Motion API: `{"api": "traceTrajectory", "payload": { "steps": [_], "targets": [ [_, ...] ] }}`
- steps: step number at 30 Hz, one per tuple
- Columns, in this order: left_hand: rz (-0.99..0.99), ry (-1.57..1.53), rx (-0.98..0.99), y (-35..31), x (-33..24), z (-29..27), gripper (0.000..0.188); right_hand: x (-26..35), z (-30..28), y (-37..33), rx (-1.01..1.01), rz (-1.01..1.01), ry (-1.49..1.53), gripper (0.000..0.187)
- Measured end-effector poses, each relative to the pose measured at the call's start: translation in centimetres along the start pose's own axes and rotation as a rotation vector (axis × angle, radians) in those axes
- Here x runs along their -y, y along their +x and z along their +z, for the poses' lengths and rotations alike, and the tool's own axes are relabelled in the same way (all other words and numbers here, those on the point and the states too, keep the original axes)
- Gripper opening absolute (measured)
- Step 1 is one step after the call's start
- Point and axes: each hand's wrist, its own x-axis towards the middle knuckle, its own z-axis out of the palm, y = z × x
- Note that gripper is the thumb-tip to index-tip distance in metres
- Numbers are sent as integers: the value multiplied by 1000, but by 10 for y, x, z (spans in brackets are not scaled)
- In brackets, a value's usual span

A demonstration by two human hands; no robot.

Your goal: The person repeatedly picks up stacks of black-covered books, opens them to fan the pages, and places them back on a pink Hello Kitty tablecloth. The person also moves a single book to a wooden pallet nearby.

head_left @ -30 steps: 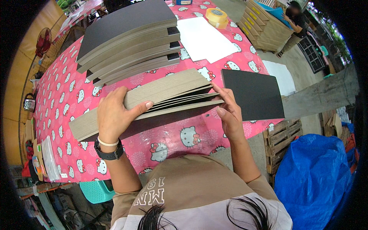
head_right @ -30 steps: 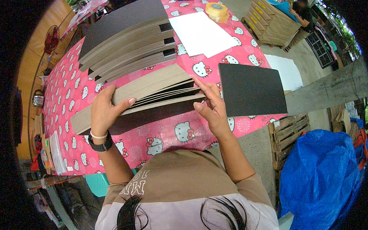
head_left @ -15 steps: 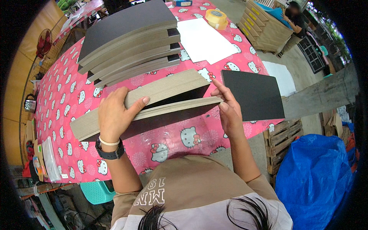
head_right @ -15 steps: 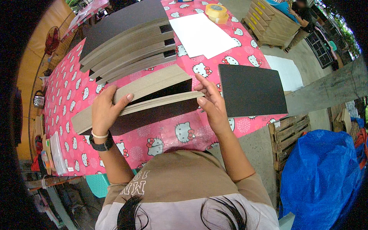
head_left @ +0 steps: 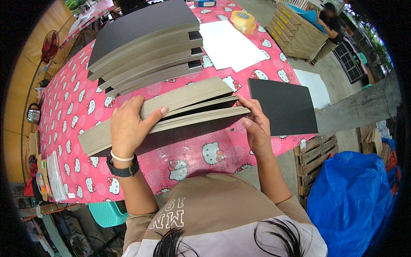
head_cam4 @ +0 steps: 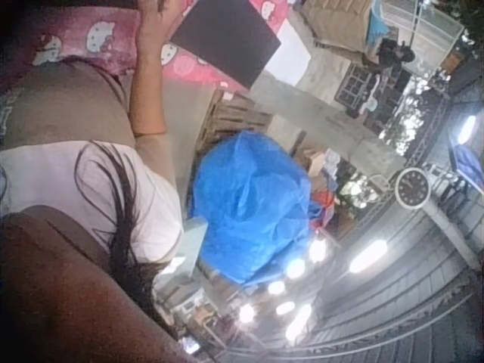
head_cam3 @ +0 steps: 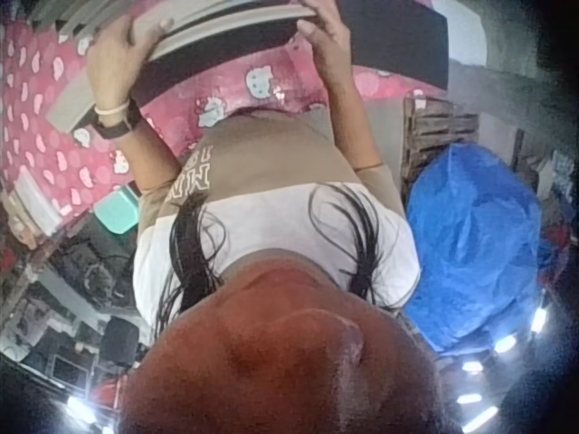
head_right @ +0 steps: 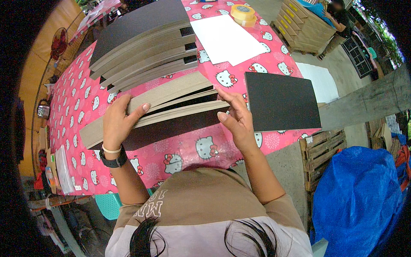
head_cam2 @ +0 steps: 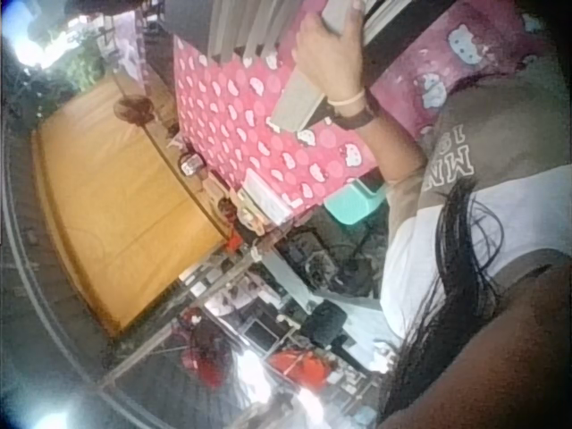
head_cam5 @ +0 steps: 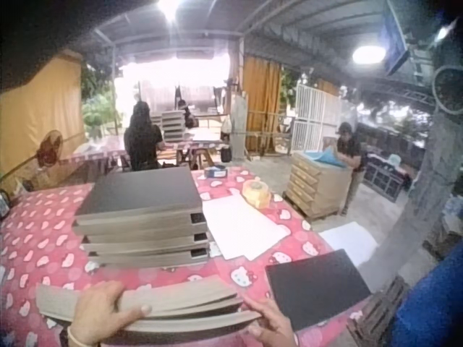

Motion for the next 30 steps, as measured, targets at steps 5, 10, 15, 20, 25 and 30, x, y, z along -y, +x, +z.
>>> {"api": "traceTrajectory", "payload": {
  "steps": [5,10,15,20,25,30],
  "targets": [
    [11,14,3,1,0,1,57,-6,0,-1,4,-35,33,56],
    [-9,23,16,1,3,1,54,-7,2,-2,16,-73,75,55],
    [-7,11,5,2,3,2,55,-7,1,-2,21,-57,95,58],
    [-14,12,7,2,3,1,57,-1,5,2,23,67,272,64],
    [-34,-15,11,1,0,0,60,-6,-1,6,65,61,40,67],
    [-21,1,3,1,1,0,59,-6,1,3,43,28,58,63]
  ]
}}
